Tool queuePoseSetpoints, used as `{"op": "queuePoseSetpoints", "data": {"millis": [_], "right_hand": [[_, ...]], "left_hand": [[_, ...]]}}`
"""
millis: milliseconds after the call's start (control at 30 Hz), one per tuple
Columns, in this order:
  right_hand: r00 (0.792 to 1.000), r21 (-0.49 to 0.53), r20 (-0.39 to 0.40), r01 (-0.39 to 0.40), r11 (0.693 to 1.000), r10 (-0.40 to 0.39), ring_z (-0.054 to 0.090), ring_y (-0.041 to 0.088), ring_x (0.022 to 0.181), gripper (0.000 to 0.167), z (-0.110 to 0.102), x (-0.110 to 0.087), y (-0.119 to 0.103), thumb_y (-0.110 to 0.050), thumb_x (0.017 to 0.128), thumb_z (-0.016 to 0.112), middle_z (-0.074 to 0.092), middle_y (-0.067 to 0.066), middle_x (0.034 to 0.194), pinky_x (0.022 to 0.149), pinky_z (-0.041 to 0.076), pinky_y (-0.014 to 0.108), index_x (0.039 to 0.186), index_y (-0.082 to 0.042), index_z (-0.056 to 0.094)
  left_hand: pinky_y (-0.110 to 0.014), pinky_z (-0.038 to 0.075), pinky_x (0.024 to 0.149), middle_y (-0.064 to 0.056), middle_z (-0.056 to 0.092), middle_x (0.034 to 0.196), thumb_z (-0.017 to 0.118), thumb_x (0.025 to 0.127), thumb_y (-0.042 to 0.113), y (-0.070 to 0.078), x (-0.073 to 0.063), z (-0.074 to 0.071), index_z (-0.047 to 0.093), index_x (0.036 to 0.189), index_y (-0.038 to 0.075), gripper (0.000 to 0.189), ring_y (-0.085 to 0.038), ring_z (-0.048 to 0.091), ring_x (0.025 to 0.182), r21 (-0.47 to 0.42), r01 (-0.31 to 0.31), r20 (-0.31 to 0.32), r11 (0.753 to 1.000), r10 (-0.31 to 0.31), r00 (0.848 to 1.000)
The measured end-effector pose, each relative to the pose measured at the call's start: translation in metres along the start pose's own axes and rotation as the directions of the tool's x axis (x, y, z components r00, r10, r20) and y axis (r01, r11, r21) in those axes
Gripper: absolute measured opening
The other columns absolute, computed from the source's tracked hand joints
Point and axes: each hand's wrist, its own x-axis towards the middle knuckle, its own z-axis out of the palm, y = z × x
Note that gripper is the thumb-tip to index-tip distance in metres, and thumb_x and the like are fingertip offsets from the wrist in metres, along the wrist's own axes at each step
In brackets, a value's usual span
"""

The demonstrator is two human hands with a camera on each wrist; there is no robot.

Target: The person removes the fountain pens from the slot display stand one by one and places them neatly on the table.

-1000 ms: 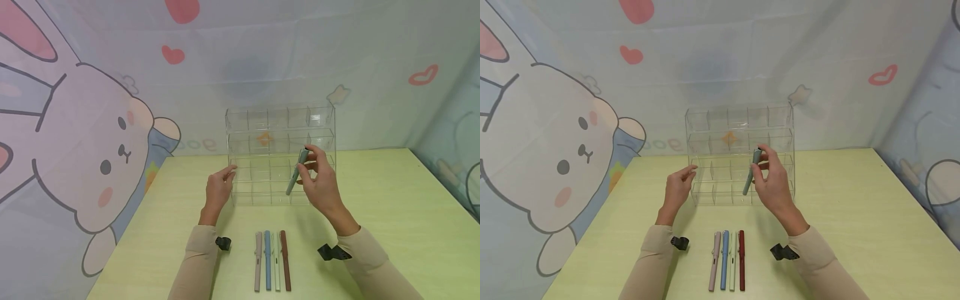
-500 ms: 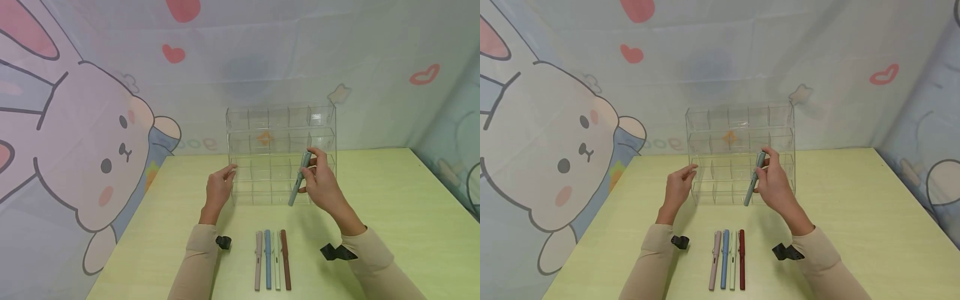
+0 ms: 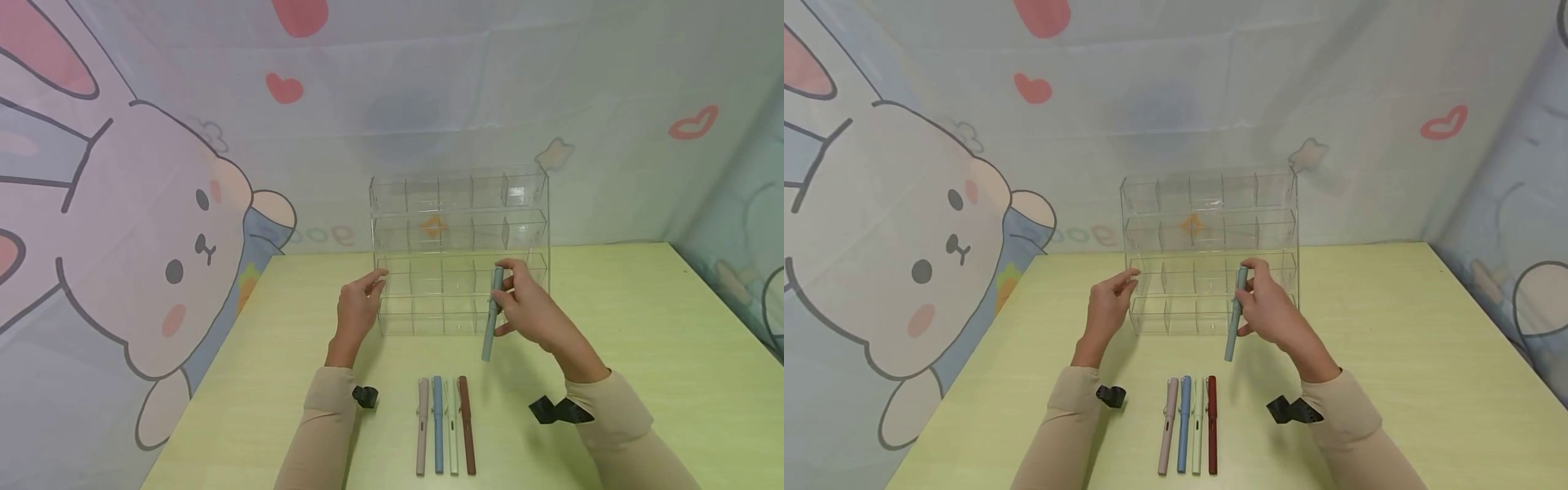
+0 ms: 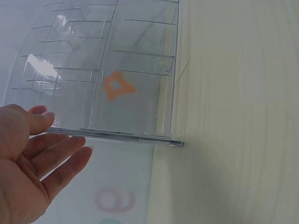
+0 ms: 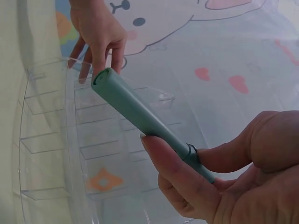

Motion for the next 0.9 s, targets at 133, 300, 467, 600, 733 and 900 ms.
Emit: {"op": "queuePoseSetpoints", "data": {"millis": [133, 300, 467, 600, 733, 900], "right_hand": [[0.998, 0.006, 0.057, -0.004, 1.000, 0.003, 0.054, 0.038, 0.098, 0.056, -0.002, 0.000, 0.002, 0.001, 0.106, 0.039, 0.038, 0.029, 0.122, 0.067, 0.059, 0.044, 0.154, -0.001, 0.010], [0.992, -0.010, 0.120, -0.028, 1.000, 0.029, 0.058, 0.034, 0.092, 0.055, -0.005, 0.001, 0.007, 0.001, 0.105, 0.044, 0.041, 0.028, 0.120, 0.069, 0.059, 0.043, 0.152, 0.000, 0.015], [0.981, -0.022, 0.185, -0.058, 0.998, 0.061, 0.062, 0.032, 0.091, 0.050, -0.007, 0.002, 0.013, 0.001, 0.105, 0.046, 0.042, 0.028, 0.116, 0.072, 0.059, 0.042, 0.148, 0.002, 0.021], [0.970, -0.051, 0.228, -0.077, 0.996, 0.087, 0.063, 0.030, 0.090, 0.049, -0.006, 0.004, 0.019, 0.001, 0.104, 0.048, 0.044, 0.028, 0.116, 0.073, 0.059, 0.043, 0.146, 0.003, 0.024], [0.947, -0.093, 0.301, -0.088, 0.992, 0.112, 0.065, 0.030, 0.085, 0.049, -0.005, 0.006, 0.026, 0.002, 0.102, 0.053, 0.050, 0.026, 0.113, 0.073, 0.058, 0.043, 0.143, 0.006, 0.028], [0.921, -0.118, 0.369, -0.084, 0.989, 0.122, 0.068, 0.030, 0.082, 0.048, -0.001, 0.006, 0.032, 0.004, 0.098, 0.058, 0.056, 0.024, 0.106, 0.074, 0.058, 0.043, 0.138, 0.011, 0.033]], "left_hand": [[-0.024, 0.026, 0.041, -0.013, 0.075, 0.098, 0.067, 0.098, 0.011, 0.000, 0.000, 0.000, 0.075, 0.118, 0.012, 0.022, -0.030, 0.073, 0.084, -0.005, -0.004, -0.004, 1.000, 0.004, 1.000], [-0.024, 0.025, 0.040, -0.013, 0.075, 0.100, 0.066, 0.098, 0.011, 0.002, 0.000, 0.000, 0.075, 0.118, 0.013, 0.022, -0.031, 0.073, 0.087, -0.006, 0.006, -0.001, 1.000, -0.006, 1.000], [-0.024, 0.026, 0.040, -0.013, 0.075, 0.099, 0.067, 0.098, 0.011, 0.004, -0.001, -0.002, 0.075, 0.118, 0.012, 0.022, -0.029, 0.072, 0.077, -0.008, 0.011, -0.003, 1.000, -0.011, 1.000], [-0.024, 0.026, 0.041, -0.012, 0.075, 0.096, 0.066, 0.098, 0.011, 0.004, 0.000, -0.002, 0.075, 0.118, 0.012, 0.022, -0.023, 0.062, 0.058, -0.019, 0.016, 0.003, 1.000, -0.016, 1.000], [-0.023, 0.027, 0.042, -0.012, 0.075, 0.096, 0.066, 0.098, 0.010, 0.003, 0.000, -0.001, 0.075, 0.118, 0.012, 0.022, -0.020, 0.063, 0.061, -0.032, 0.007, 0.004, 0.999, -0.007, 1.000], [-0.024, 0.028, 0.042, -0.012, 0.075, 0.097, 0.067, 0.098, 0.011, 0.003, -0.001, -0.001, 0.075, 0.118, 0.012, 0.022, -0.026, 0.071, 0.075, -0.031, 0.011, 0.002, 0.999, -0.011, 1.000]]}}
